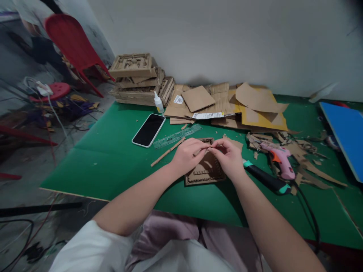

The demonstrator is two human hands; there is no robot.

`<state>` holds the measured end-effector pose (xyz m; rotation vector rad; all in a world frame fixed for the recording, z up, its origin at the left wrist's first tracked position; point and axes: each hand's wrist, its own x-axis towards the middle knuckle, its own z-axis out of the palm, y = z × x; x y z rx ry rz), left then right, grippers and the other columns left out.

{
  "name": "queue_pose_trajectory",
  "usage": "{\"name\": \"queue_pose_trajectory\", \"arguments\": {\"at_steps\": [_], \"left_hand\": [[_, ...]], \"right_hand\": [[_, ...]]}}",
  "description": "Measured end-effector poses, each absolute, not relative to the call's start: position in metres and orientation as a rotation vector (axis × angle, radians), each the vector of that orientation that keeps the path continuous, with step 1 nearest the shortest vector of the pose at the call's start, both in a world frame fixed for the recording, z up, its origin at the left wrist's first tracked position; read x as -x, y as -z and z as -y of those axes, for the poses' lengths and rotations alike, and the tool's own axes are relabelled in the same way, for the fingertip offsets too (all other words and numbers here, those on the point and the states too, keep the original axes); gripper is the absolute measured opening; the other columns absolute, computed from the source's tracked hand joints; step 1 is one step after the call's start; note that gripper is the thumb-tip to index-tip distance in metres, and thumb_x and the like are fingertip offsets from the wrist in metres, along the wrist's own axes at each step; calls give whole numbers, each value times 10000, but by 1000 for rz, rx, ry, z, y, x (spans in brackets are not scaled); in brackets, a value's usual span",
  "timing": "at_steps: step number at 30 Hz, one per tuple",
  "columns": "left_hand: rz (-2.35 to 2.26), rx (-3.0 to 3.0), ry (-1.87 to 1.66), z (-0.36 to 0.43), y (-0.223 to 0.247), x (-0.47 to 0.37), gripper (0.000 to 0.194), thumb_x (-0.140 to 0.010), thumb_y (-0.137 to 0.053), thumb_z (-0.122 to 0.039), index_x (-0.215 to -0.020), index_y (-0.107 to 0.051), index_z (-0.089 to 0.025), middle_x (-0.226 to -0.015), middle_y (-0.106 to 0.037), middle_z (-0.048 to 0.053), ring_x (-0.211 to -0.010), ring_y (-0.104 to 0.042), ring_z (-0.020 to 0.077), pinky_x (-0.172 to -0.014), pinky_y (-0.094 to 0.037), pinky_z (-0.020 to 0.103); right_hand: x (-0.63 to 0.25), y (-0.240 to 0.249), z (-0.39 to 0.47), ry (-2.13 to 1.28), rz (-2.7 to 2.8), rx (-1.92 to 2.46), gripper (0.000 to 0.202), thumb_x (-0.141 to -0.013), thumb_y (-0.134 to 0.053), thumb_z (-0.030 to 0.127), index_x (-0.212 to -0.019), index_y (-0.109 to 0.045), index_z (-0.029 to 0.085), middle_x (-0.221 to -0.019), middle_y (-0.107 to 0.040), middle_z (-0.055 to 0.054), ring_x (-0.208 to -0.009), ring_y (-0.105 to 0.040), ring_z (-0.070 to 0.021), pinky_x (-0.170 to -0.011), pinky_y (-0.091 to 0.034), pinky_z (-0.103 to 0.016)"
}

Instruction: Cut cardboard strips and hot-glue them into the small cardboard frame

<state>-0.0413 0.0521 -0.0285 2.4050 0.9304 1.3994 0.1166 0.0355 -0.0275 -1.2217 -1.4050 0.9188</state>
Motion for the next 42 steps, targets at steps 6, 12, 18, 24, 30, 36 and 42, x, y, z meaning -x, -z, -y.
{"name": "queue_pose_trajectory", "arguments": {"at_steps": [6, 12, 18, 24, 30, 36, 42], "left_hand": [[-941, -2389, -1435, -53, 30, 41, 145, -833, -549, -163, -903, -675, -153, -811, -708, 62, -749, -632, 143, -697, -527, 275], [-942, -2377, -1458, -54, 32, 41, 140, -821, -565, -140, -905, -677, -149, -812, -707, 59, -749, -633, 139, -701, -518, 268], [-969, -2353, -1424, -54, 34, 42, 152, -820, -566, -139, -915, -680, -168, -825, -706, 53, -766, -635, 142, -723, -516, 276], [-942, -2374, -1428, -53, 31, 41, 142, -818, -568, -136, -901, -684, -134, -810, -709, 68, -752, -635, 143, -703, -521, 267], [-944, -2372, -1422, -52, 29, 41, 129, -815, -572, -141, -887, -679, -139, -805, -711, 65, -748, -634, 145, -700, -524, 268], [-888, -2425, -1411, -54, 29, 42, 120, -817, -559, -131, -855, -671, -115, -790, -705, 80, -728, -630, 148, -695, -521, 271], [-838, -2502, -1377, -53, 28, 45, 171, -829, -513, -116, -905, -665, -138, -813, -708, 72, -754, -625, 151, -718, -513, 286]], "right_hand": [[-117, 29, -35, -864, 1401, 1246, 107, -722, -652, 304, -735, -615, 204, -753, -617, 5, -698, -582, -131, -703, -488, -292], [-117, 27, -35, -806, 1409, 1248, 80, -728, -647, 294, -728, -648, 213, -753, -646, 8, -718, -601, -141, -723, -492, -301], [-118, 25, -34, -742, 1390, 1257, 51, -722, -658, 271, -717, -672, 222, -749, -656, 7, -741, -604, -147, -727, -488, -302], [-117, 28, -36, -779, 1382, 1232, 56, -691, -692, 251, -700, -651, 214, -720, -629, 19, -702, -582, -128, -697, -477, -277], [-118, 28, -36, -864, 1387, 1217, 101, -691, -693, 270, -703, -619, 203, -728, -604, 19, -698, -570, -121, -702, -476, -272], [-118, 26, -36, -994, 1399, 1224, 139, -677, -701, 288, -691, -595, 201, -740, -583, 21, -674, -557, -111, -671, -477, -261], [-118, 23, -36, -994, 1452, 1234, 135, -678, -695, 255, -685, -575, 193, -717, -563, 31, -654, -540, -99, -642, -464, -242]]}}
